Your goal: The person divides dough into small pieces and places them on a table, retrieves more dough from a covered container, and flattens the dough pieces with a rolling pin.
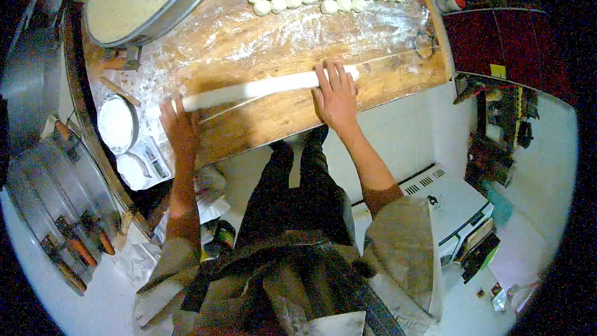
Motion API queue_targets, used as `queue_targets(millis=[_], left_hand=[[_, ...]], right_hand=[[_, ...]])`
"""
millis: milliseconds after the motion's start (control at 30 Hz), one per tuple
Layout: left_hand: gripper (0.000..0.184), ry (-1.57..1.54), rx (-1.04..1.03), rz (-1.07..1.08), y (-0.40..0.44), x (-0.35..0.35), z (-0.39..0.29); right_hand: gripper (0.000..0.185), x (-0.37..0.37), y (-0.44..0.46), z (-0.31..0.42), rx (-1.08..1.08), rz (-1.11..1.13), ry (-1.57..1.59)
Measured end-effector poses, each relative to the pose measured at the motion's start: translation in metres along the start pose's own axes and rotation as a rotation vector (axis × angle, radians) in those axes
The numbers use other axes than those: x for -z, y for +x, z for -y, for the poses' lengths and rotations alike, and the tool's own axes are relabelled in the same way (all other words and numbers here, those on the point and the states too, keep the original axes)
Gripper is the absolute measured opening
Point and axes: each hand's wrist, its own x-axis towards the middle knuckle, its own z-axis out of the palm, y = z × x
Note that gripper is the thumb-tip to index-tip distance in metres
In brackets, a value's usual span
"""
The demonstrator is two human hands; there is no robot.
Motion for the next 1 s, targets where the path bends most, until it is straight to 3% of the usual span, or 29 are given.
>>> queue_targets(millis=[133,400,467,500,600,800,867,933,967,1000], left_hand=[[0.075,0.018,-0.017,0.075,-0.026,0.007,0.008],[0.055,0.044,-0.002,-0.017,0.114,-0.005,0.013],[0.055,0.04,-0.001,-0.025,0.095,-0.007,0.01],[0.056,0.029,0.001,-0.027,0.073,-0.006,0.009],[0.063,0.075,0.044,0.029,0.007,-0.001,0.005],[0.065,0.078,0.085,0.091,-0.02,0.02,-0.072],[0.063,-0.099,-0.073,0.205,-0.016,0.004,-0.122],[0.061,-0.261,-0.313,0.074,-0.013,-0.022,-0.174],[0.06,-0.231,-0.373,0.119,-0.001,-0.027,-0.208],[0.059,-0.201,-0.43,0.167,0.007,-0.03,-0.242]], right_hand=[[0.067,0.001,-0.013,0.004,-0.049,0.095,0.013],[0.047,-0.022,0.116,-0.029,0.032,-0.1,0.111],[0.045,-0.019,0.109,-0.027,0.143,-0.161,0.015],[0.048,0.0,0.097,-0.02,0.108,-0.035,0.064],[0.049,0.01,0.044,-0.012,0.088,-0.015,0.119],[0.047,0.014,-0.015,-0.043,0.223,0.02,0.162],[0.039,0.033,-0.02,-0.051,0.229,-0.025,0.216],[0.031,0.038,-0.023,-0.066,0.114,-0.043,0.294],[0.031,0.035,-0.025,-0.075,0.112,-0.048,0.294],[0.029,0.029,-0.027,-0.083,-0.124,-0.022,0.473]])
